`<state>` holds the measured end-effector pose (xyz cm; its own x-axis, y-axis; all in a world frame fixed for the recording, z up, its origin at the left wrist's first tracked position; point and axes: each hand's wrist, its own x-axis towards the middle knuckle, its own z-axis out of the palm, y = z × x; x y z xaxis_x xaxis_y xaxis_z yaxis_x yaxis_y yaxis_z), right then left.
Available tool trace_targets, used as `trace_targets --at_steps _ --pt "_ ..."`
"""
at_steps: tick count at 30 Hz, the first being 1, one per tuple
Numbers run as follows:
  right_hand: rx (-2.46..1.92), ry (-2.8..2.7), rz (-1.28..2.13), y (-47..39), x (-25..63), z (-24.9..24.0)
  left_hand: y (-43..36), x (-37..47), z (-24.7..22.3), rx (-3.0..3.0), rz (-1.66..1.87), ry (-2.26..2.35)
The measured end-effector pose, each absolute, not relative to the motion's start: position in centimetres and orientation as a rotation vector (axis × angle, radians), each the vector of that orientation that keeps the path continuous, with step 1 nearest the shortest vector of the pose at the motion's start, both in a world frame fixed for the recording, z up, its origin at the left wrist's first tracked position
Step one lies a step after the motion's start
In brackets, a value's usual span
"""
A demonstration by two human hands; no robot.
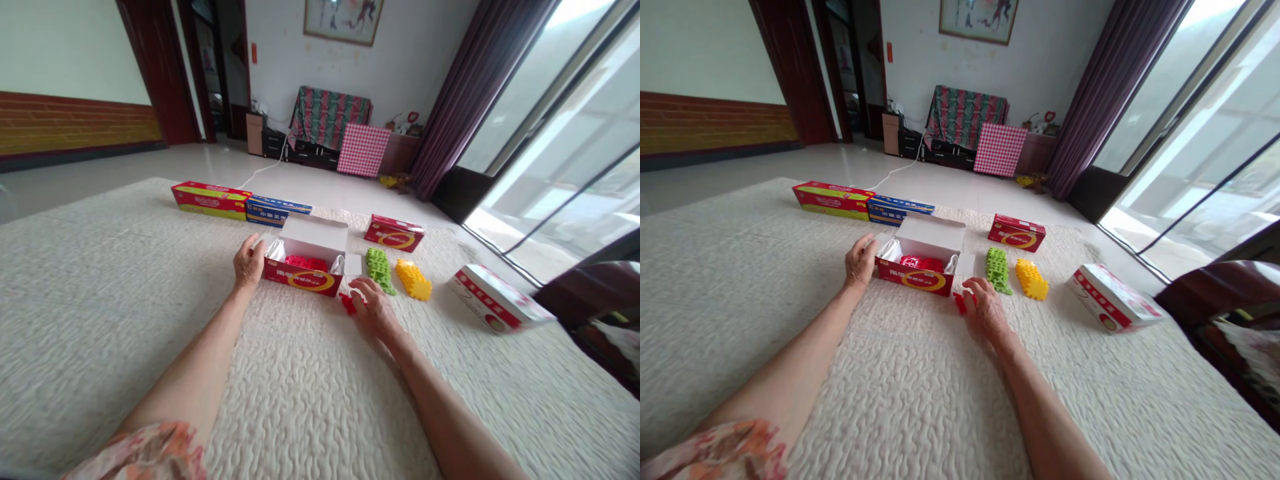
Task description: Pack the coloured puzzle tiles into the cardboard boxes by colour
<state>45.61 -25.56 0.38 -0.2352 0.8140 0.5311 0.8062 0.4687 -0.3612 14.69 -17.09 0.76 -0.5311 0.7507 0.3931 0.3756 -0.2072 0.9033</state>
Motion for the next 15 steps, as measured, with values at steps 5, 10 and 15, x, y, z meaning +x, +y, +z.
trace_targets --at_steps 5,10,15 --pt "-1.274 -2.056 0.04 -27.5 46.4 1.0 -17.3 14.8 0.7 1.329 1.877 1.808" --pt "-1.266 -2.216 0.046 -27.9 46.0 1.4 -17.6 14.9 0.6 1.519 1.966 1.813" --pt "-1.358 -2.253 -0.014 -27.5 45.7 1.0 -17.7 15.1 1.3 1.859 2.054 1.737"
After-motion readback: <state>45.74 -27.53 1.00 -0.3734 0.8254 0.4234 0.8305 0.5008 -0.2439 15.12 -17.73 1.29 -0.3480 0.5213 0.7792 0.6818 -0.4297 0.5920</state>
